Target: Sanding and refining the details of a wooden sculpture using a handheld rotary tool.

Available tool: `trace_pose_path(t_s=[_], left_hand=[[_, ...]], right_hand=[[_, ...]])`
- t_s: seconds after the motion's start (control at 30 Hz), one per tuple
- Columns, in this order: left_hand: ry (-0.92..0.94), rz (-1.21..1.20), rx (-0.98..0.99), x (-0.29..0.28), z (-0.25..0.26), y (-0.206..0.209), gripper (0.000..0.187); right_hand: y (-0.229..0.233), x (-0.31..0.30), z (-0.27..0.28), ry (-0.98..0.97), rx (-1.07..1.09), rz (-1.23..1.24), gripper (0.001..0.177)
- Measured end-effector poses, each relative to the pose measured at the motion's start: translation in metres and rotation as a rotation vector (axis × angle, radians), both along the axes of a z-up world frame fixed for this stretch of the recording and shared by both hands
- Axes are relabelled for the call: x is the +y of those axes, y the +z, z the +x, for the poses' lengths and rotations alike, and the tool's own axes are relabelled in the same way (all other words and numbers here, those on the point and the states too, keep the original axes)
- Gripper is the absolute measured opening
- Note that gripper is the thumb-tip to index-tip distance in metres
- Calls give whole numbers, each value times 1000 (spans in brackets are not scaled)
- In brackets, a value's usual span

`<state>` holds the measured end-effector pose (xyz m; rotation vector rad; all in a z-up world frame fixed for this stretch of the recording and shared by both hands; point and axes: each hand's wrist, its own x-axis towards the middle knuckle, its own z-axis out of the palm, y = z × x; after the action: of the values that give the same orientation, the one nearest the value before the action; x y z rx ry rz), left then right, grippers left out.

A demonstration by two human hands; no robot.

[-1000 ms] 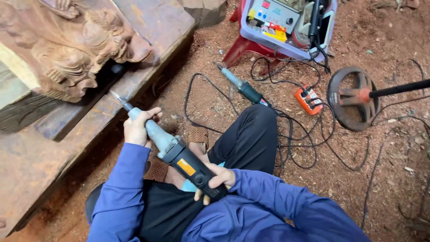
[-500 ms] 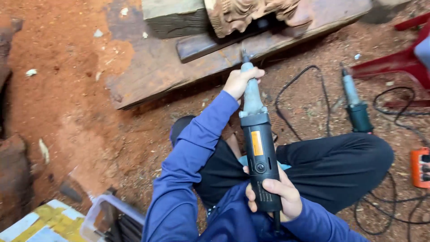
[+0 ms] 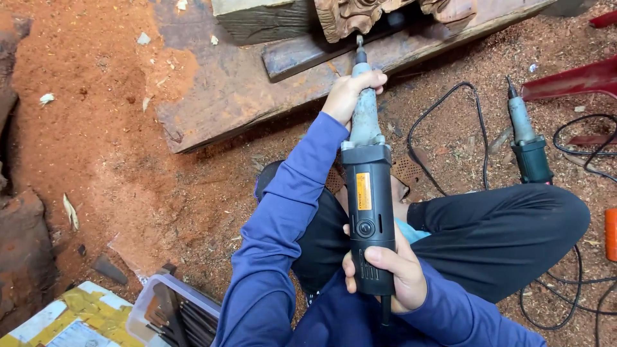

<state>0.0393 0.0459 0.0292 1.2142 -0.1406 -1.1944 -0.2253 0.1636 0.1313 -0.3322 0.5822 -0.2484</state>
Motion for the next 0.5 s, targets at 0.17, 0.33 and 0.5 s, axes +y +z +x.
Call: trace_pose_path(t_s=[0.17,0.33,0.5], left_hand=[[22,26,38,-1,-2,4,36],[11,4,-30,0,1,2,23],[-9,8,-32,2,1,8,25]], right_hand=[[-3,-2,-2,14,-15,-41,65],[-2,-4,-4,31,-22,-84,69],[3,-4,-3,45,-23,-113,67]])
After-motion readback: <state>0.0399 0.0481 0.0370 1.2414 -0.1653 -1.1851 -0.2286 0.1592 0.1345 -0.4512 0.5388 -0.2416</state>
